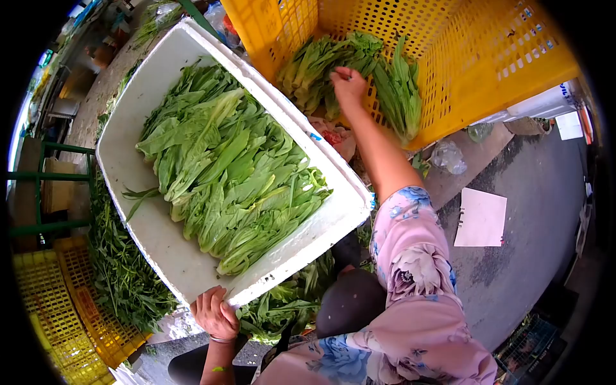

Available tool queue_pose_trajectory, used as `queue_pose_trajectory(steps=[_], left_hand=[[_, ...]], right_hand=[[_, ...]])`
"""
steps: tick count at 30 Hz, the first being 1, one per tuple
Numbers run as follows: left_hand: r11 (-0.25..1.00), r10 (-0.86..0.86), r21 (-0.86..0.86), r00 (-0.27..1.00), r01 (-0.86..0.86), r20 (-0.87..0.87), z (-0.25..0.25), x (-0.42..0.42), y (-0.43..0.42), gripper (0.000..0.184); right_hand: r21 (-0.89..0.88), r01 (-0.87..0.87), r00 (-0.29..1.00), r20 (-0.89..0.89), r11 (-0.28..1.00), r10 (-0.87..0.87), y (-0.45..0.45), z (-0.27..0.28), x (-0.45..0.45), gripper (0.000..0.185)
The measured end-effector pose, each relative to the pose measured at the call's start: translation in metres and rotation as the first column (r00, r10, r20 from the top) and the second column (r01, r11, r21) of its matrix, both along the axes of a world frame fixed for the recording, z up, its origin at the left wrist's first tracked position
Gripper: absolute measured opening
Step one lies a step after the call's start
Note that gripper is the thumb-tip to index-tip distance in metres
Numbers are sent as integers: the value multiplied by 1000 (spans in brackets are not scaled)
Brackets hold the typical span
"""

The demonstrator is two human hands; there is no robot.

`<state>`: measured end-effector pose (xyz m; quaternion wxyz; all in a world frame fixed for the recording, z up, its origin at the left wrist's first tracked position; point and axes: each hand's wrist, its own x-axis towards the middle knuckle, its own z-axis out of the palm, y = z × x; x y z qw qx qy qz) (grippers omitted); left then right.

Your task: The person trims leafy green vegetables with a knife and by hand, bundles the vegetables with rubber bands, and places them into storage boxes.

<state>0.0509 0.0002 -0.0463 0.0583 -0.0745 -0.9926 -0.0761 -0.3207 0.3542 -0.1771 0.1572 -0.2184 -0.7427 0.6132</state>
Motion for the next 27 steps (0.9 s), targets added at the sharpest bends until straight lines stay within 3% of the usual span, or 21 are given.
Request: queue_pose_trajectory(steps=[2,3,5,9,13,14,16,17,19,20,21,22,23,25,27], left_hand=[[1000,8,-3,1000,-8,8,2,0,2,30],[1000,9,-2,1000,-9,11,2,0,2,30],[1000,7,1,1000,-7,-1,3,-1,3,30],[1000,0,4,1000,0,-7,3,-2,1,30],[999,-34,-14,999,33,-21,8,-6,5,30],[999,-43,4,998,43,-44,7,-7,6,28],[1000,-30,7,999,30,-39,10,-5,3,24],[1000,-24,8,999,25,-31,10,-5,3,23],[1000,-17,6,998,18,-67,7,-4,1,22],[1000,-10,10,997,11,-76,4,-3,-1,22],[1000,-9,16,997,11,-83,4,-1,-2,21],[1000,0,28,996,2,-87,6,-1,-1,18],[1000,5,28,995,-3,-97,5,0,-2,17],[999,15,52,994,-9,-106,4,1,-5,16],[997,42,71,993,-34,-115,-1,4,-7,14]], right_hand=[[241,251,903,291,937,-316,4,-2,8,44],[243,250,902,293,937,-316,5,-2,12,44],[177,-81,800,599,981,-42,7,4,22,43],[166,-32,876,479,986,-52,15,-35,21,44],[313,-21,903,414,950,-116,44,-9,48,42],[552,-26,929,321,834,-184,52,-9,54,46],[627,-42,916,335,778,-220,77,-12,77,59],[582,-46,907,366,812,-211,79,6,94,58],[749,-134,815,456,648,-358,96,8,103,66],[835,-22,868,288,549,-404,101,4,108,68],[879,-11,919,197,476,-343,103,13,111,56],[590,48,966,178,806,-187,96,30,112,49],[182,26,994,100,983,-44,85,54,112,42],[288,-185,977,-48,940,207,23,135,130,28],[361,-453,825,-176,815,537,-36,178,143,24]])
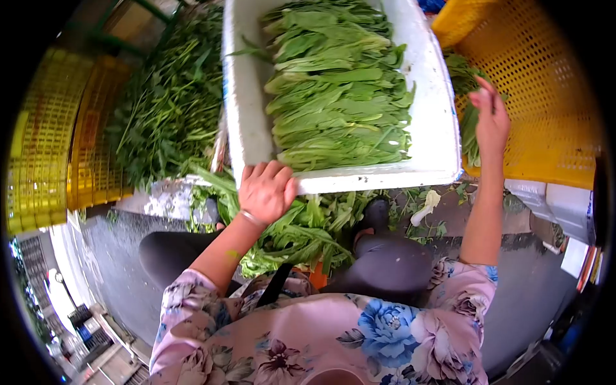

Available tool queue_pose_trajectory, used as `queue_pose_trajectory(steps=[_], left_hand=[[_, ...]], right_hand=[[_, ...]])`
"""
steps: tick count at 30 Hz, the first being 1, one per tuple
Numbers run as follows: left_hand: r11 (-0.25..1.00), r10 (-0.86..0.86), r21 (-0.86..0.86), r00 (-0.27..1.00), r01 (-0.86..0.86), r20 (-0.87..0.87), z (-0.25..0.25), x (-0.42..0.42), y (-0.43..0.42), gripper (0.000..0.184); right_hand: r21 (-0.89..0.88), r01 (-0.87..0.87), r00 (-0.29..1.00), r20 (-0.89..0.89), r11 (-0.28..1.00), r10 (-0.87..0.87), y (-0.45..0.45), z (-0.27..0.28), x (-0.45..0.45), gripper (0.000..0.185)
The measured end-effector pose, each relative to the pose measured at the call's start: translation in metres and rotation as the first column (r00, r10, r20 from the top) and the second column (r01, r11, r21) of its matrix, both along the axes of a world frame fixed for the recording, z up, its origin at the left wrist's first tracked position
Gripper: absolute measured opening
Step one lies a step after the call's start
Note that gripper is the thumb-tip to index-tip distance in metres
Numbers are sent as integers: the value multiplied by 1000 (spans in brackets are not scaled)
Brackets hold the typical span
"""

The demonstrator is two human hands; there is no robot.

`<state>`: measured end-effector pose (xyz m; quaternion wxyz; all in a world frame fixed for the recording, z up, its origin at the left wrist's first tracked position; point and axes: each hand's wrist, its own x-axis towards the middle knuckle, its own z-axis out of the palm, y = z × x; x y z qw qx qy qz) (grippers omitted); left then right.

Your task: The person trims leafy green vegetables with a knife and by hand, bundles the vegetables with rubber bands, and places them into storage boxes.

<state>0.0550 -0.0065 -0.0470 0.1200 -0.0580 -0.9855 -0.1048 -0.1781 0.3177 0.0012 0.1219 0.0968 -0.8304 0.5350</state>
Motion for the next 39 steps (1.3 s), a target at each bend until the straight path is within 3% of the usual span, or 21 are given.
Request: queue_pose_trajectory(steps=[2,4,6,8,10,12,14,17,22,24,25,26,28,30,32,33,34,35,38,39], left_hand=[[1000,10,3,999,-10,-39,-1,1,-1,15],[1000,18,21,999,-17,-46,-3,3,-2,16],[999,34,35,999,-33,-40,-3,5,-4,17],[998,15,68,997,-10,-78,-6,8,-8,19],[989,34,141,999,-33,-4,6,13,-12,15],[913,68,407,971,31,-227,13,19,-18,15],[904,84,428,975,13,-206,30,38,-24,16],[837,202,541,963,-76,-178,32,55,-28,15],[806,200,585,971,-87,-131,41,82,-35,14],[804,193,583,978,-116,-72,39,94,-40,14],[771,184,626,982,-116,-45,40,97,-42,15],[770,183,629,981,-106,-58,43,98,-44,15],[698,250,707,964,-111,-95,52,100,-45,18],[707,246,703,959,-77,-143,74,98,-46,25],[732,265,678,889,67,-374,105,97,-42,36],[682,215,724,919,100,-330,119,101,-41,43],[629,163,767,944,124,-287,128,105,-40,51],[455,101,871,960,188,-260,128,106,-37,59],[5,-168,996,982,88,-86,124,124,-38,56],[-63,-196,998,980,26,-38,111,129,-41,51]], right_hand=[[184,-331,943,87,925,320,-57,10,8,24],[444,-529,848,280,723,449,-121,8,20,23],[542,-611,791,377,577,483,-180,-8,31,24],[582,-601,791,333,548,514,-228,-63,29,26],[612,-590,786,287,526,548,-258,-88,35,28],[713,-515,827,270,475,493,-278,-99,41,33],[717,-537,808,286,444,515,-278,-101,40,39],[812,-476,803,246,338,543,-280,-93,39,31],[795,-437,835,185,421,519,-261,-70,43,21],[479,-351,896,-78,804,438,-246,-60,36,24],[189,-410,910,12,892,415,-239,-45,40,25],[-119,-404,903,106,907,416,-231,-23,47,27],[-269,-475,868,14,838,496,-217,24,76,25],[-475,-414,835,140,776,531,-204,68,124,23],[-596,-390,785,184,702,592,-199,89,172,22],[-640,-392,731,219,661,646,-197,90,194,23],[-676,-389,698,227,626,679,-200,93,219,21],[-672,-403,669,247,622,701,-202,90,241,22],[-675,-397,598,324,622,733,-210,71,293,28],[-639,-399,614,346,657,709,-212,60,303,33]])
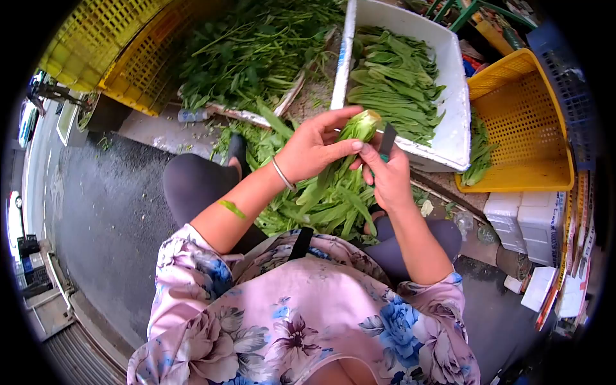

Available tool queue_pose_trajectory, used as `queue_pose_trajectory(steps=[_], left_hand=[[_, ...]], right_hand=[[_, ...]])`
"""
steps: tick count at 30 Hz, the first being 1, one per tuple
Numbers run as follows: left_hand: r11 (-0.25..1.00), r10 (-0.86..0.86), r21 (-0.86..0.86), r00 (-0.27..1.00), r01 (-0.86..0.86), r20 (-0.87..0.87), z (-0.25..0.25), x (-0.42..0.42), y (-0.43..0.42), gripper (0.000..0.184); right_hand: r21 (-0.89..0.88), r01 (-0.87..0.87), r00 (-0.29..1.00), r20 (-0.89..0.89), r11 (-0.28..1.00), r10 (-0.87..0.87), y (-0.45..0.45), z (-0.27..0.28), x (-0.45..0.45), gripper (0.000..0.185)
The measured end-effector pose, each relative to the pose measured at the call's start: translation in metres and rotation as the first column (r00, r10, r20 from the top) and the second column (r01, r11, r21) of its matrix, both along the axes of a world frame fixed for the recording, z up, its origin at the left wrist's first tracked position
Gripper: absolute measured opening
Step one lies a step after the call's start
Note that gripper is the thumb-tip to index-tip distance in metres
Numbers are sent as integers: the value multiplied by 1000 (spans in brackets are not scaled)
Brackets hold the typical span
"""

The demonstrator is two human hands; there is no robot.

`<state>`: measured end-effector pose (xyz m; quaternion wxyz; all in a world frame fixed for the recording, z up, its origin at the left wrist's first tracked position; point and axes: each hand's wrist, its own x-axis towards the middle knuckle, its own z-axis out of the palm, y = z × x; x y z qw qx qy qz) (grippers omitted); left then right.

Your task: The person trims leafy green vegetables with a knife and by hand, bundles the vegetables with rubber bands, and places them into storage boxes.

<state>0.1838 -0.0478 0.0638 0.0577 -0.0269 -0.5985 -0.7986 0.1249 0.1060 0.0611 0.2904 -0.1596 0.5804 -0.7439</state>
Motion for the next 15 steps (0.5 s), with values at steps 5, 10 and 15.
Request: queue_pose_trajectory(steps=[5,10,15], left_hand=[[992,64,-123,980,-41,189,-45,31,-32,47],[928,94,-371,978,-18,188,-72,39,-48,44],[833,170,-550,975,-64,145,-83,33,-48,41]], right_hand=[[68,-29,999,-32,997,31,0,-34,10,38],[150,-201,973,-82,968,215,-18,-51,18,47],[187,-202,971,-88,962,221,-30,-72,15,50]])
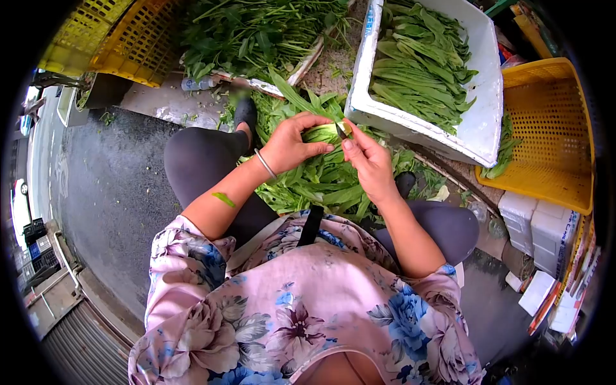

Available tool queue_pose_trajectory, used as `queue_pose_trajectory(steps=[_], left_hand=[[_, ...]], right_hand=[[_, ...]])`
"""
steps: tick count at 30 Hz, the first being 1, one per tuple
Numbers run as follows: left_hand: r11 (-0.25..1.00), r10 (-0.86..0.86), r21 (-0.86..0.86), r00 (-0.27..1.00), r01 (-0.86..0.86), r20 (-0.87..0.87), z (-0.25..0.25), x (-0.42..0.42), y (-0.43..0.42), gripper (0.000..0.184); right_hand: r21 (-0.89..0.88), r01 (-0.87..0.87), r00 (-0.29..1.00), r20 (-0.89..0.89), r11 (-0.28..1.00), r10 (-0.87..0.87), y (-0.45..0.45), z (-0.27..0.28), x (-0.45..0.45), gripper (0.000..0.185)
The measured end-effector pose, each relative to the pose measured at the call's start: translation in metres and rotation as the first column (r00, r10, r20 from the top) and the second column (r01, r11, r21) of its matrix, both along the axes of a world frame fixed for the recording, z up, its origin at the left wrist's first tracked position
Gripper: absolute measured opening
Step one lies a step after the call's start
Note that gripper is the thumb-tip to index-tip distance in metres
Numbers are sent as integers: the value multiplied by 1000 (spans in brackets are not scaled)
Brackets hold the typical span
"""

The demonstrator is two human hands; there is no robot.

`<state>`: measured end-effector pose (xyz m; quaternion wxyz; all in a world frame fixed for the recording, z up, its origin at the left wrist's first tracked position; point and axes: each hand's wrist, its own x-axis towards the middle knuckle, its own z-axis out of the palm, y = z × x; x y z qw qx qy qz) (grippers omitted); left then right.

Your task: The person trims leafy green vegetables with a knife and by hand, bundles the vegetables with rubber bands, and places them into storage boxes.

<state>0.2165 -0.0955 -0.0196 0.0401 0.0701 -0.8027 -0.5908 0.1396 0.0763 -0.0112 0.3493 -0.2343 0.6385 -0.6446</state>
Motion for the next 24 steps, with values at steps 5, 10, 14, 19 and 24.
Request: queue_pose_trajectory(steps=[5,10,14,19,24], left_hand=[[1000,1,19,1000,-1,29,-8,-4,-4,40],[992,-15,125,995,2,103,-17,-1,-6,39],[947,-46,322,988,-3,144,-24,2,-6,41],[963,31,253,967,-97,253,-33,4,-12,45],[996,92,-20,969,-90,229,-39,1,-13,48]], right_hand=[[130,58,994,-99,990,-45,-3,-8,-6,39],[87,53,984,165,995,-67,3,-25,-9,35],[194,128,724,652,973,-225,6,-40,-12,31],[584,28,990,93,811,-101,4,-51,-21,45],[609,241,922,-386,756,17,1,-56,-17,59]])
